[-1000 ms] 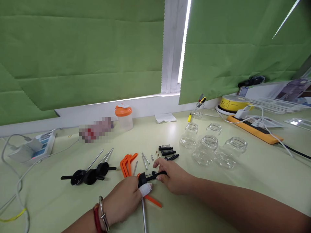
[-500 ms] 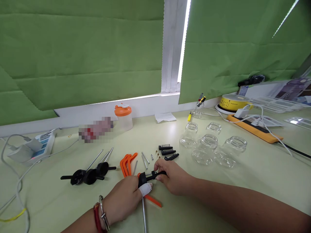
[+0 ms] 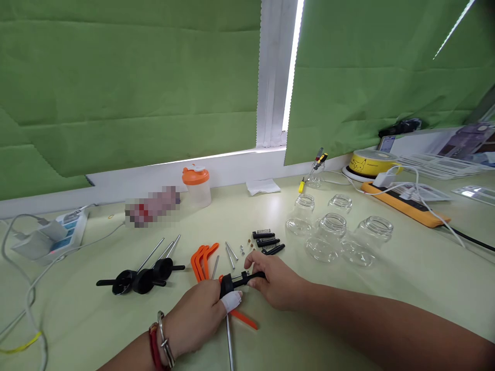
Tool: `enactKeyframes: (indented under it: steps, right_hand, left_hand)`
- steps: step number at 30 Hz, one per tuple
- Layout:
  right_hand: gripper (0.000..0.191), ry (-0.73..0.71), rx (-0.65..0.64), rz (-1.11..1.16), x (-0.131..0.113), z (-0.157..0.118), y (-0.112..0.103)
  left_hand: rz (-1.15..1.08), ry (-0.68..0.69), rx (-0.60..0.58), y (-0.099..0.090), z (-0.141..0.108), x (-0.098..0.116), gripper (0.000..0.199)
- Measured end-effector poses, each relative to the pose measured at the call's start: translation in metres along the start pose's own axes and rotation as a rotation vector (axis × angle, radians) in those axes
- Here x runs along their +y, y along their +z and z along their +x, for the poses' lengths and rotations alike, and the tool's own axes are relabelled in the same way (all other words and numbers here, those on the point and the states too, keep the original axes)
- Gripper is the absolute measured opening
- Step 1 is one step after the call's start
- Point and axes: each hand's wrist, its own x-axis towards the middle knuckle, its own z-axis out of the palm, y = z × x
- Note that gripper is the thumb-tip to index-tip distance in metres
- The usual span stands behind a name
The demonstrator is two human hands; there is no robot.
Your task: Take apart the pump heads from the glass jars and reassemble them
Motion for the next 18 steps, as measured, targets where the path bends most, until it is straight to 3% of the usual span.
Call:
enactKeyframes:
  steps: [13, 18]
  right_hand:
    - [0.020, 0.009, -0.017, -0.012, 0.000, 0.001, -0.001]
    - [0.025, -0.026, -0.027, -0.140, -0.005, -0.004, -0.010]
  left_hand:
    - [-0.043, 0.012, -0.024, 0.000, 0.000, -0.002, 0.043]
    - [-0.079, 0.051, -0.015, -0.003, -0.004, 0.002, 0.041]
